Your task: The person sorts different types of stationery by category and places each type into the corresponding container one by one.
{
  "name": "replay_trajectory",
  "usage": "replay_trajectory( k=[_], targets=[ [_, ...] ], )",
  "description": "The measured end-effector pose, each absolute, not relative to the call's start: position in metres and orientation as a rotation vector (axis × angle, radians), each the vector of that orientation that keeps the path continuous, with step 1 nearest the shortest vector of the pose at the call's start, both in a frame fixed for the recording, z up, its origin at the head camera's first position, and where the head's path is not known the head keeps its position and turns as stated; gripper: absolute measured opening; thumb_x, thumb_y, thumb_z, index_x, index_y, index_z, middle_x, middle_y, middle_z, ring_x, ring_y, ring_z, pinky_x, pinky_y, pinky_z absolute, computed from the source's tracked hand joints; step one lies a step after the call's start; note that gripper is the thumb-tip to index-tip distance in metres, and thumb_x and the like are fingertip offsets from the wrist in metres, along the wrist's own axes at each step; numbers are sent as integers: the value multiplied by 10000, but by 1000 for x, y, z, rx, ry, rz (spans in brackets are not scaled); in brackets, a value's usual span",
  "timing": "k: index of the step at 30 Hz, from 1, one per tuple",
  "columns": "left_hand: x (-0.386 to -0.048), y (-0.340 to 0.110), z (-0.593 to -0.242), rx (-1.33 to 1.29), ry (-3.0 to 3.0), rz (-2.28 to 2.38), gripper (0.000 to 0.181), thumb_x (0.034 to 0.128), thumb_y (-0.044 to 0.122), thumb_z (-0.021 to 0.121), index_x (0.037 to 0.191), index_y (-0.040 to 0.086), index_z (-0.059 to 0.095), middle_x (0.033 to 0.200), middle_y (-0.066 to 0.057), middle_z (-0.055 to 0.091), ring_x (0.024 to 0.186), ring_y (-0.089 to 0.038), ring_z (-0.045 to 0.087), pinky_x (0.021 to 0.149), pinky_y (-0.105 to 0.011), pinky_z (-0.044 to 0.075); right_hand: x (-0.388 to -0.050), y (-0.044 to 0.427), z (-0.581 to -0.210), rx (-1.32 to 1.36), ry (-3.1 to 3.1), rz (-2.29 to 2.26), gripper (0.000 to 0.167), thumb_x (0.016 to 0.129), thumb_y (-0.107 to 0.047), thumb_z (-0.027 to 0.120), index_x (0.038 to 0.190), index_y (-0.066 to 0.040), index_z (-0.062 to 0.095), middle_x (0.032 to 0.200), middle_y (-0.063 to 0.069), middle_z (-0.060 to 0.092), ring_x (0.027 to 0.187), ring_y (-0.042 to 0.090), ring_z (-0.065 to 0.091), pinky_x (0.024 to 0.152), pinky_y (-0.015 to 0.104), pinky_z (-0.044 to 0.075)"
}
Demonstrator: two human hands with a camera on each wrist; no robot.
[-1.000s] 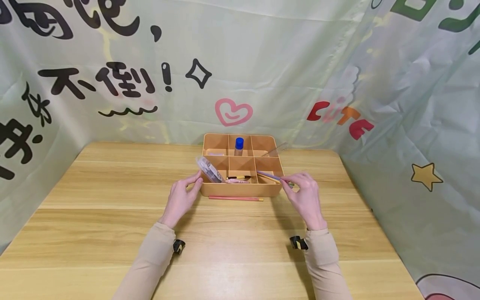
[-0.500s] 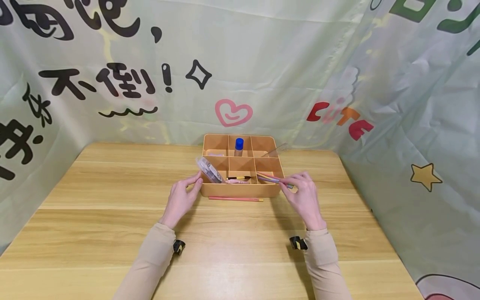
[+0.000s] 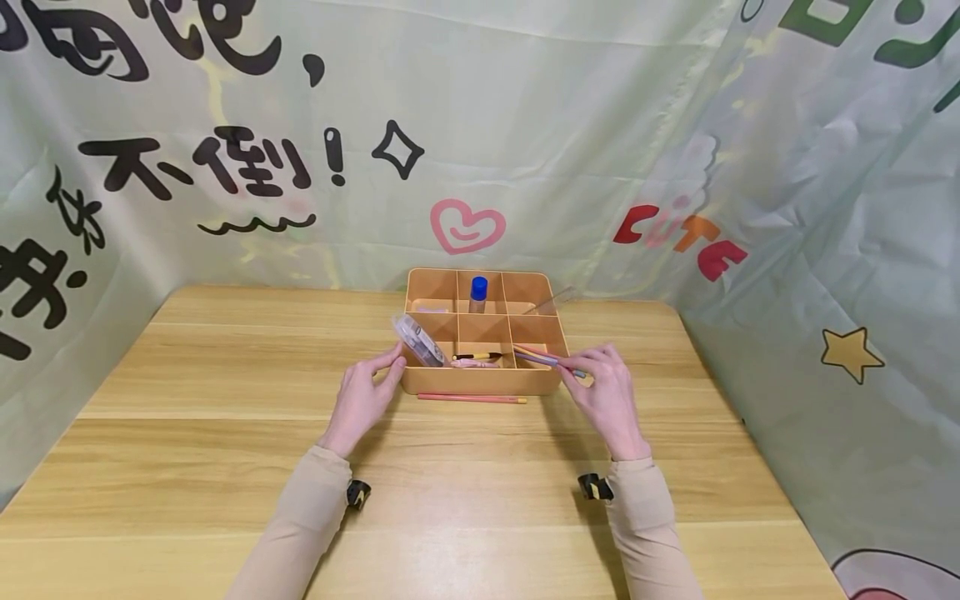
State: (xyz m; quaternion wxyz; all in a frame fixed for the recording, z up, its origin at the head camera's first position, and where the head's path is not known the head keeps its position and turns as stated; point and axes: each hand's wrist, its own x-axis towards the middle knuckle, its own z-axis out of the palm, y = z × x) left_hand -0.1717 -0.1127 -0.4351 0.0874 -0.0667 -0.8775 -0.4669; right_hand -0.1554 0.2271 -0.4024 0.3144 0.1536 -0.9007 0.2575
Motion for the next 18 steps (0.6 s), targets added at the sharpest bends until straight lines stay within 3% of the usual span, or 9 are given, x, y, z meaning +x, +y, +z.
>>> replay_trajectory(
  k=[18],
  targets=[
    [-172,-113,-436,-198,-2615,-1387,383,1034,268,576,1376,98,605,1405,-91,608,1342,-370,546,1153,-569,413,-159,226,-410,404,-2361,619,107,746,-32,863,827,-6,798,866,136,736,871,331,567,745,422,471]
  ],
)
